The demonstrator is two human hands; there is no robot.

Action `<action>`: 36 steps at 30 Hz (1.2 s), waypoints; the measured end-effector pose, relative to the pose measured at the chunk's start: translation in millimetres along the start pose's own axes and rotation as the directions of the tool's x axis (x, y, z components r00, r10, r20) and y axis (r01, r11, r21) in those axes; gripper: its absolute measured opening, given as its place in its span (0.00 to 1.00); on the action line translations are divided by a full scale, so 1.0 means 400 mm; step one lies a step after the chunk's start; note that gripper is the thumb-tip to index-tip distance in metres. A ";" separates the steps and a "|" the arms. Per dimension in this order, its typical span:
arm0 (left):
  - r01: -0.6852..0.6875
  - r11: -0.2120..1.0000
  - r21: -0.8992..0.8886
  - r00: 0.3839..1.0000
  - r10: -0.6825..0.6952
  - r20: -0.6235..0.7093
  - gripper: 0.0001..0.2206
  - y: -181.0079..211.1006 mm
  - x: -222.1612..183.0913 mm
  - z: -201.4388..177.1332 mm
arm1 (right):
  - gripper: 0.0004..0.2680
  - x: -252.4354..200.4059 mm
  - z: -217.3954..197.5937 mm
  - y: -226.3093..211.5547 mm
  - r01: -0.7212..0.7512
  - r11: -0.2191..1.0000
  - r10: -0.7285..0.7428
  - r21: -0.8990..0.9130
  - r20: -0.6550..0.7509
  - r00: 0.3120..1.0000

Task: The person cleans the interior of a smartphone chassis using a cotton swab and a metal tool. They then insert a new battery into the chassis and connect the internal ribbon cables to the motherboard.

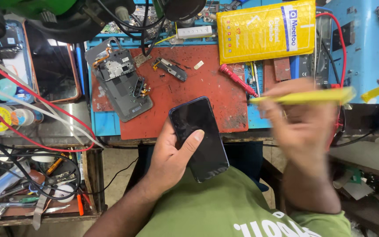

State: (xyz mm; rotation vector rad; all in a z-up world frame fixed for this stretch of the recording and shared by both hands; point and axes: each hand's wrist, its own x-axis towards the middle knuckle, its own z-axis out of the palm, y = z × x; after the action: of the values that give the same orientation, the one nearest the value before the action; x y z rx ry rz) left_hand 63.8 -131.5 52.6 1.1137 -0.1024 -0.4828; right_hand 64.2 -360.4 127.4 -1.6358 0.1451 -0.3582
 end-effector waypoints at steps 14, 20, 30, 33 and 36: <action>-0.139 0.986 0.091 0.987 0.131 0.090 0.34 -0.003 -0.002 -0.007 | 0.06 -0.074 0.064 0.180 0.168 0.977 -0.187 0.130 0.153 0.970; -0.099 0.995 -0.005 0.988 0.099 0.117 0.32 -0.019 -0.003 -0.025 | 0.06 -0.073 0.066 0.189 0.157 0.984 -0.168 0.087 0.138 0.976; -0.143 0.990 0.011 0.982 0.141 0.129 0.32 -0.025 -0.004 -0.028 | 0.06 -0.065 0.064 0.193 0.166 0.983 -0.178 0.082 0.162 0.971; -0.138 0.990 0.015 0.983 0.135 0.123 0.32 -0.025 -0.006 -0.027 | 0.06 -0.069 0.063 0.195 0.126 0.984 -0.146 0.126 0.159 0.976; -0.214 0.964 0.158 0.974 0.198 0.110 0.32 -0.024 -0.009 -0.026 | 0.06 -0.071 0.062 0.197 0.118 0.983 -0.141 0.144 0.161 0.977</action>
State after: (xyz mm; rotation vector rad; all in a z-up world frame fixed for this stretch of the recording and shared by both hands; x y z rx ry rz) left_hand 60.9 -124.7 39.9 1.2309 -0.3438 -0.3435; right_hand 54.6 -336.2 44.1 -1.5382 -0.1132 -0.3186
